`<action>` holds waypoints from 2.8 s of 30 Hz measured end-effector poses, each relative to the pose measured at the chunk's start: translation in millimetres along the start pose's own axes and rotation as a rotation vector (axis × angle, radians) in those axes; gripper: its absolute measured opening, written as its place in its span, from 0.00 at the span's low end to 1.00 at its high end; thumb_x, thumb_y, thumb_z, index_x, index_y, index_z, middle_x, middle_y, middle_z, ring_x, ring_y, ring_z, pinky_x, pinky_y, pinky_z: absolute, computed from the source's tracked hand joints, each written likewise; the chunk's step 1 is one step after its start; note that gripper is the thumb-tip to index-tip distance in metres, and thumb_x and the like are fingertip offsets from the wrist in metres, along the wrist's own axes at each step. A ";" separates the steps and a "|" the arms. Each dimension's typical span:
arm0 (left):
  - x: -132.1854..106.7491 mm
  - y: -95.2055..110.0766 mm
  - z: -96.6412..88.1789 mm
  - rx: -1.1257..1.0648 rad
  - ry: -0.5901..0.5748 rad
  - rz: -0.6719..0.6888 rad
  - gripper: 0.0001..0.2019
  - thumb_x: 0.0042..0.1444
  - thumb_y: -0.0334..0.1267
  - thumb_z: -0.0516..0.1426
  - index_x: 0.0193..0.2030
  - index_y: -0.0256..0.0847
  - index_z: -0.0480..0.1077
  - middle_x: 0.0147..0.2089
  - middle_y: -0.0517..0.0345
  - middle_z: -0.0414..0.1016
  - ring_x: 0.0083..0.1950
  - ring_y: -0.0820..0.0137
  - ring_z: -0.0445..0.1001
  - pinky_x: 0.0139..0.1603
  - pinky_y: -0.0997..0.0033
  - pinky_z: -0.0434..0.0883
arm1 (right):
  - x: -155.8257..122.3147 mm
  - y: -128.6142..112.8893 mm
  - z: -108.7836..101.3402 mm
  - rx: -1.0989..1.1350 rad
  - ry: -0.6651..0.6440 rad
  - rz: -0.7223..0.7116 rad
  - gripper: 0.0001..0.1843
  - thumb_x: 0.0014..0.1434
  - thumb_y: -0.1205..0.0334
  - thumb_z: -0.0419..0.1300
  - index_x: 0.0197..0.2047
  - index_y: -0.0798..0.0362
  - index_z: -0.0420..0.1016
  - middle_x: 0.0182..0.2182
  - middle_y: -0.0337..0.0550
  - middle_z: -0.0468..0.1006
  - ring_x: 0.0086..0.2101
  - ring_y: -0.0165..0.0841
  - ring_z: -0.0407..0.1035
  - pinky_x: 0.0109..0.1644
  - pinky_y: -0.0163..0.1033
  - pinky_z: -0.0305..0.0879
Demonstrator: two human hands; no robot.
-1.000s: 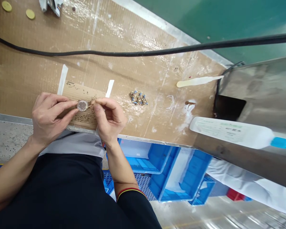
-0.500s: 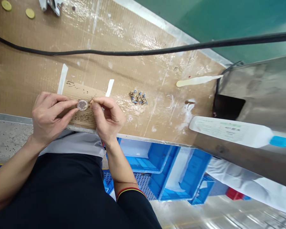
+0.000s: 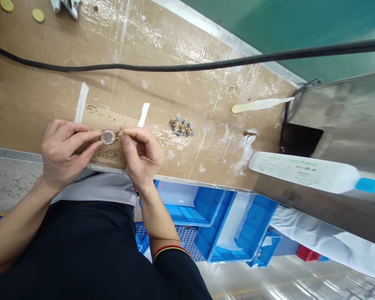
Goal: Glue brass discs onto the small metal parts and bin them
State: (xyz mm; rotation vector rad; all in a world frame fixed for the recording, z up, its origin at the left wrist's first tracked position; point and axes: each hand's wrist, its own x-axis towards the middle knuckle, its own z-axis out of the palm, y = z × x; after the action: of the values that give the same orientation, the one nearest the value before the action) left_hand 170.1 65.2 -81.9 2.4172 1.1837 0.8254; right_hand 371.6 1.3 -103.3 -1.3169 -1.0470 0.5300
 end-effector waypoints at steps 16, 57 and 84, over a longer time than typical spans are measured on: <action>1.1 0.8 1.1 0.000 0.048 0.040 0.06 0.80 0.44 0.67 0.57 0.51 0.86 0.49 0.57 0.89 0.51 0.58 0.82 0.49 0.49 0.78 | 0.1 1.4 0.2 -0.061 0.010 -0.070 0.04 0.80 0.56 0.68 0.55 0.42 0.84 0.42 0.40 0.86 0.42 0.37 0.85 0.47 0.49 0.86; 4.5 -8.1 -9.0 -0.041 0.013 0.063 0.12 0.77 0.40 0.68 0.63 0.57 0.86 0.53 0.49 0.90 0.53 0.51 0.87 0.53 0.41 0.81 | -17.6 -8.5 -27.3 -0.522 -0.260 -0.447 0.14 0.76 0.69 0.71 0.59 0.40 0.87 0.55 0.37 0.95 0.53 0.37 0.89 0.56 0.47 0.85; -60.8 3.5 -50.9 -0.253 0.150 -0.234 0.09 0.81 0.39 0.62 0.53 0.47 0.87 0.50 0.48 0.90 0.53 0.56 0.88 0.56 0.47 0.84 | 88.6 -47.8 2.6 -0.252 -0.383 0.070 0.16 0.71 0.46 0.67 0.52 0.45 0.92 0.42 0.44 0.93 0.41 0.41 0.87 0.50 0.48 0.84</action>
State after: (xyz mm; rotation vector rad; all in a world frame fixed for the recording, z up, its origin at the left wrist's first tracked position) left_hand 110.7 16.4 -62.0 2.0014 1.2989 1.0260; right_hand 400.0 64.7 -30.4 -1.5125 -1.4220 0.7416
